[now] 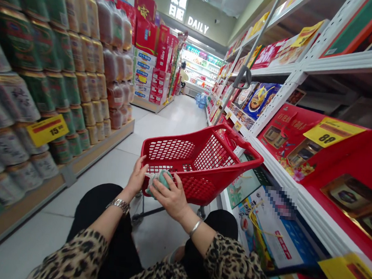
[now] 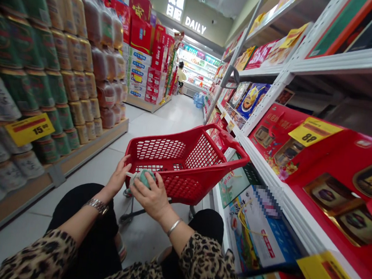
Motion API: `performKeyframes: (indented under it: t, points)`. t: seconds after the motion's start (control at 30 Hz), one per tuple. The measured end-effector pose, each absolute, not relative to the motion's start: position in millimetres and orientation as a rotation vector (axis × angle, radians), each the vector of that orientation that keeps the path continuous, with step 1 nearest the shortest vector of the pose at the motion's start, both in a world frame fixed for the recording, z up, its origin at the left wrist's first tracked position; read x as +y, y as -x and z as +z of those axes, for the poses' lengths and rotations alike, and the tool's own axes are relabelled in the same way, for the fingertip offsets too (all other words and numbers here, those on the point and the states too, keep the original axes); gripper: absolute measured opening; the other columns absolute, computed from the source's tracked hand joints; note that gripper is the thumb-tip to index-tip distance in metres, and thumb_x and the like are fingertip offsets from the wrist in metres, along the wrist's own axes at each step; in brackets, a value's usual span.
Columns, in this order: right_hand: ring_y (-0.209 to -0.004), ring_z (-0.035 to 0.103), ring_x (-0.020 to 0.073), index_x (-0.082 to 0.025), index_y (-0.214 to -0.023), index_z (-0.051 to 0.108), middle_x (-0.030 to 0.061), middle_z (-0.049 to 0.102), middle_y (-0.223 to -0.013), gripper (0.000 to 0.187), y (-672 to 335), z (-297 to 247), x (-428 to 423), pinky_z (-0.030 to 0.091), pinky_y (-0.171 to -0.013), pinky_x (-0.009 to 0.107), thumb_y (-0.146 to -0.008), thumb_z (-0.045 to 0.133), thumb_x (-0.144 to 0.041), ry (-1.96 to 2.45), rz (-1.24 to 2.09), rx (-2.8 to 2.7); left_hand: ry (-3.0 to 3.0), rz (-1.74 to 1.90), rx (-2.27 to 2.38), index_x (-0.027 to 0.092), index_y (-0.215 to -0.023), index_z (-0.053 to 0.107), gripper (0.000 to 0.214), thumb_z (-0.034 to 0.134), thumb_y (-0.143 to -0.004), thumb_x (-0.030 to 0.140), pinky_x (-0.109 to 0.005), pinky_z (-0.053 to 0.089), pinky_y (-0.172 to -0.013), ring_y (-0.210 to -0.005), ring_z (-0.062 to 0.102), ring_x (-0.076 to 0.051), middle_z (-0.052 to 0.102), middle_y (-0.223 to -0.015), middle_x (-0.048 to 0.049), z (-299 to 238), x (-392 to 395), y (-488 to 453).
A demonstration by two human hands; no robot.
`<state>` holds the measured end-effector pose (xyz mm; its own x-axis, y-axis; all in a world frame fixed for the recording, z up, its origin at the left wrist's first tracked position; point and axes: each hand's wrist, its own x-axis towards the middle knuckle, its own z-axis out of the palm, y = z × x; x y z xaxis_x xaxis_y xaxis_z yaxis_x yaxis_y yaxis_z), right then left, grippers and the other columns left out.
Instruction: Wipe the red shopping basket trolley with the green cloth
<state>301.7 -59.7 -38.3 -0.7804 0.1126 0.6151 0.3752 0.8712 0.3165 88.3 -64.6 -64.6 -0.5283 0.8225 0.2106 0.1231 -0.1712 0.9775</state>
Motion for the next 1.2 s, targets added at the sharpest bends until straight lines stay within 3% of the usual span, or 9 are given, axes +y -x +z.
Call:
performKeyframes:
  t: [0.17, 0.47, 0.8, 1.2]
  points:
    - [-0.143, 0.056, 0.0245, -0.035, -0.128, 0.072, -0.0011, 0.074, -0.136, 0.028, -337, -46, -45, 0.018, -0.130, 0.059, -0.104, 0.063, -0.023, 0.294, -0.599, -2.450, -1.101, 1.759, 1.550, 0.020, -0.148, 0.048, 0.065, 0.054, -0.093, 0.052, -0.050, 0.024, -0.133, -0.155, 0.037, -0.029, 0.042, -0.164, -0.0151, -68, -65, -87]
    - [-0.141, 0.057, 0.0238, -0.037, -0.133, 0.069, 0.0000, 0.075, -0.135, 0.036, -424, -46, -19, 0.012, -0.129, 0.057, -0.104, 0.059, -0.018, 0.603, -0.682, -2.424, -1.076, 1.748, 1.535, 0.022, -0.148, 0.049, 0.065, 0.056, -0.092, 0.052, -0.051, 0.026, -0.132, -0.153, 0.039, -0.030, 0.043, -0.163, -0.0138, -68, -62, -84]
    - [-0.136, 0.058, 0.0295, -0.037, -0.135, 0.070, 0.0057, 0.072, -0.139, 0.057, -502, -36, -2, 0.031, -0.116, 0.056, -0.092, 0.051, -0.004, 1.153, -0.676, -2.328, -1.054, 1.770, 1.562, 0.023, -0.146, 0.052, 0.062, 0.057, -0.091, 0.050, -0.048, 0.026, -0.132, -0.152, 0.040, -0.029, 0.045, -0.162, -0.0124, -71, -57, -84]
    - [-0.141, 0.056, 0.0265, -0.038, -0.130, 0.070, 0.0006, 0.074, -0.136, 0.035, -370, -56, -56, 0.025, -0.124, 0.056, -0.100, 0.067, -0.020, 0.441, -0.540, -2.445, -1.053, 1.782, 1.550, 0.019, -0.145, 0.050, 0.061, 0.055, -0.091, 0.047, -0.048, 0.024, -0.132, -0.152, 0.040, -0.029, 0.046, -0.161, -0.0149, -64, -62, -90]
